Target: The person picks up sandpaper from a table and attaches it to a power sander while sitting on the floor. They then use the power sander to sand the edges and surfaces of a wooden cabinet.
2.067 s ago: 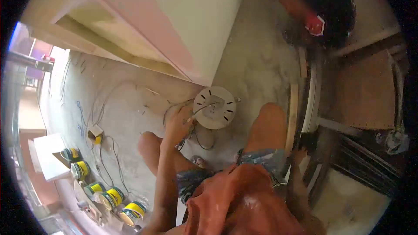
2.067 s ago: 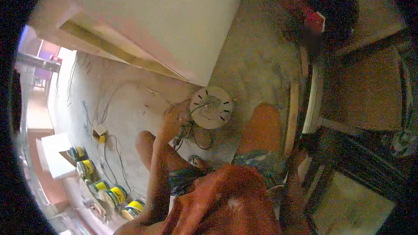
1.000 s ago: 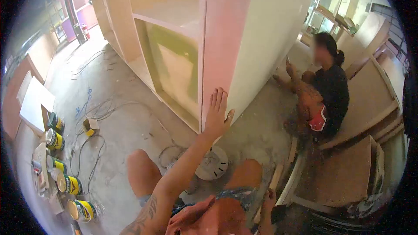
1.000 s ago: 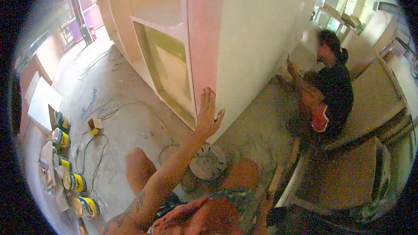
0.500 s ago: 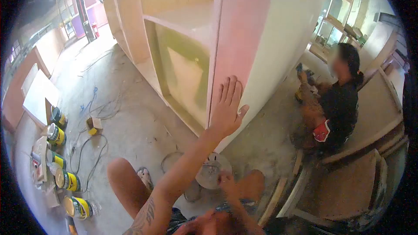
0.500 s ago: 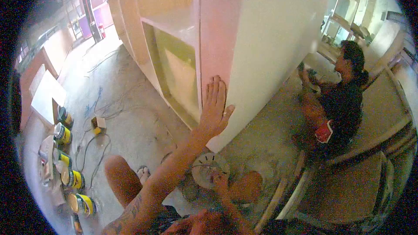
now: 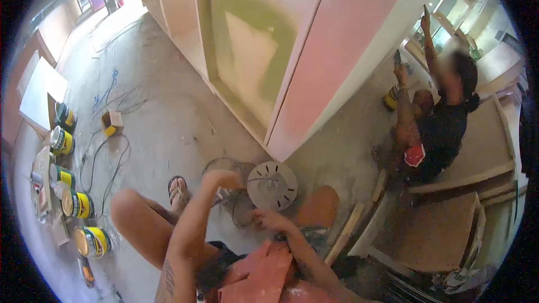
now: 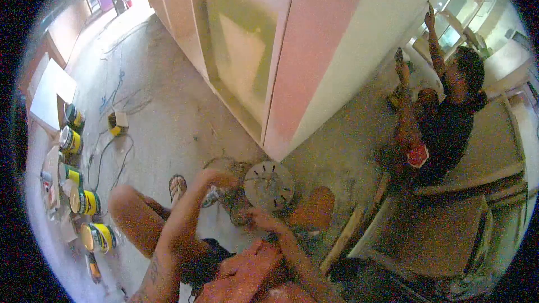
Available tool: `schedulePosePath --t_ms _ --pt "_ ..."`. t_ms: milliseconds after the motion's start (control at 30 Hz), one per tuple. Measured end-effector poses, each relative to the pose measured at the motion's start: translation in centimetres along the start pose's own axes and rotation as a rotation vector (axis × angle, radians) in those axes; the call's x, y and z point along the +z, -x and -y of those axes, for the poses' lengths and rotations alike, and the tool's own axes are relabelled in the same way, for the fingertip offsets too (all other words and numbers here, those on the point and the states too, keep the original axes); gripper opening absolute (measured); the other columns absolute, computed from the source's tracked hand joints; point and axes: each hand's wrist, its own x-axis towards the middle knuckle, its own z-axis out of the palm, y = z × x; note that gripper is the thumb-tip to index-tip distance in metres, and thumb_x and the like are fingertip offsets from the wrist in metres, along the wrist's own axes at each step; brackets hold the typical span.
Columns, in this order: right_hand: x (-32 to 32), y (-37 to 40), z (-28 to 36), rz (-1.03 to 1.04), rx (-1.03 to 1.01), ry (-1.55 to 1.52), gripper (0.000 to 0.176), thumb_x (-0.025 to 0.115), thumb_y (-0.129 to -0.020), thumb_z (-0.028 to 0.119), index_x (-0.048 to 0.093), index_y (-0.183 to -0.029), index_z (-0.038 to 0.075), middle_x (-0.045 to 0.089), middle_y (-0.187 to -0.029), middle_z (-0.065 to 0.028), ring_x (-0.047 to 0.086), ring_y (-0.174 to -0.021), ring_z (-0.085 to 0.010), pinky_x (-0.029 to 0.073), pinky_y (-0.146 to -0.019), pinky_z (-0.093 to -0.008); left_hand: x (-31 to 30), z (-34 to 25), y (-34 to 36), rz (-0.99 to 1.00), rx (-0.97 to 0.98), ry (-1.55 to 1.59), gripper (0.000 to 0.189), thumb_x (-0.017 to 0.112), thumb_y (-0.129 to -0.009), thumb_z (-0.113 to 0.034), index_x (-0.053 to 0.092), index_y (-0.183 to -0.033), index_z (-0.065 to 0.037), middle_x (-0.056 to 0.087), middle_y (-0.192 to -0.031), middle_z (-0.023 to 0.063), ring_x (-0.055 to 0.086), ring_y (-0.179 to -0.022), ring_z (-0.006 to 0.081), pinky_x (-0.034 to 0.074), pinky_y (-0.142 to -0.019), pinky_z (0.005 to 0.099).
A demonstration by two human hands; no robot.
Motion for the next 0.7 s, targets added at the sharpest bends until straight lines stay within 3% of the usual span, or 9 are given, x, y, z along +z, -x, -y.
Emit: schedulePosePath --t_ms 67,133,200,267,333,400,567,633,700 --pt "-0.6 0.8 1.3 -0.134 -0.144 0.351 0.040 0.056 -0.093 0.015 0.054 -0.131 0.003 0.065 -0.116 -0.0112 0.059 -0.109 -0.0166 0.046 -0.095 -0.0321 4.9 3.4 -0.2 -0.033 0.040 0.069 0.059 0.060 -0.087 -0.049 0.056 -0.128 -0.008 0.059 -0.129 0.0176 0.059 -0.113 0.0358 0.048 -0.094 0.0440" --pt "-0.7 0.9 4.0 -0.217 -0.032 0.468 0.038 0.060 -0.091 0.013 0.057 -0.127 0.002 0.065 -0.117 -0.0117 0.058 -0.114 -0.0172 0.045 -0.096 -0.0321 2.8 1.0 4.3 -0.110 -0.280 0.112 0.072 0.067 -0.081 -0.052 0.049 -0.134 -0.008 0.060 -0.128 0.0183 0.058 -0.116 0.0339 0.048 -0.095 0.0444" --pt "-0.6 0.6 2.2 -0.367 -0.122 0.057 0.030 0.062 -0.091 0.014 0.063 -0.117 0.000 0.068 -0.108 -0.0117 0.063 -0.105 -0.0172 0.049 -0.091 -0.0311 4.7 1.2 4.3 -0.098 -0.344 0.103 0.077 0.070 -0.078 -0.051 0.045 -0.137 -0.009 0.058 -0.128 0.0205 0.058 -0.115 0.0350 0.049 -0.094 0.0454" --pt "-0.5 0.1 3.2 -0.373 -0.042 -0.087 0.025 0.061 -0.091 0.015 0.065 -0.112 0.001 0.069 -0.104 -0.0120 0.065 -0.095 -0.0167 0.052 -0.082 -0.0297 6.4 0.3 3.4 -0.102 -0.387 0.092 0.083 0.074 -0.076 -0.050 0.041 -0.140 -0.010 0.057 -0.128 0.0226 0.059 -0.113 0.0361 0.049 -0.093 0.0464" --pt "-0.3 0.4 5.7 -0.387 0.032 -0.224 0.022 0.061 -0.092 0.017 0.066 -0.106 0.001 0.069 -0.101 -0.0123 0.068 -0.085 -0.0162 0.054 -0.074 -0.0282 8.2 -1.6 2.8 -0.325 -0.464 -0.001 0.081 0.076 -0.075 -0.042 0.040 -0.140 -0.010 0.054 -0.127 0.0260 0.061 -0.107 0.0403 0.051 -0.090 0.0475" --pt "0.2 0.8 6.7 -0.542 0.111 -0.146 0.019 0.059 -0.093 0.021 0.065 -0.092 0.003 0.068 -0.088 -0.0106 0.063 -0.063 -0.0136 0.049 -0.055 -0.0256 10.3 -1.5 1.6 -0.441 -0.420 -0.113 0.081 0.076 -0.074 -0.039 0.039 -0.140 -0.009 0.052 -0.127 0.0265 0.062 -0.104 0.0418 0.051 -0.089 0.0474" --pt "-0.8 1.2 3.9 -0.714 0.066 -0.515 0.024 0.059 -0.094 0.026 0.061 -0.079 0.007 0.062 -0.073 -0.0056 0.053 -0.053 -0.0118 0.041 -0.048 -0.0260 13.1 1.8 0.2 -0.744 -0.344 -0.249 0.081 0.076 -0.070 -0.033 0.041 -0.137 -0.004 0.055 -0.121 0.0261 0.064 -0.097 0.0417 0.053 -0.085 0.0465" --pt "-1.8 1.1 3.9 -0.787 0.083 -0.601 0.025 0.059 -0.094 0.027 0.060 -0.078 0.008 0.060 -0.069 -0.0047 0.052 -0.051 -0.0123 0.040 -0.048 -0.0265 9.2 -0.3 2.7 -0.705 -0.635 0.342 0.076 0.074 -0.069 -0.031 0.044 -0.132 -0.003 0.059 -0.114 0.0270 0.065 -0.092 0.0403 0.054 -0.079 0.0455" --pt "-2.3 1.0 2.8 -0.832 0.050 -0.623 0.017 0.060 -0.094 0.023 0.061 -0.088 0.007 0.062 -0.080 -0.0059 0.057 -0.061 -0.0134 0.045 -0.054 -0.0261 9.4 1.6 3.6 -0.755 -0.685 0.492 0.073 0.072 -0.069 -0.031 0.045 -0.131 -0.003 0.061 -0.109 0.0248 0.065 -0.090 0.0374 0.053 -0.077 0.0430"
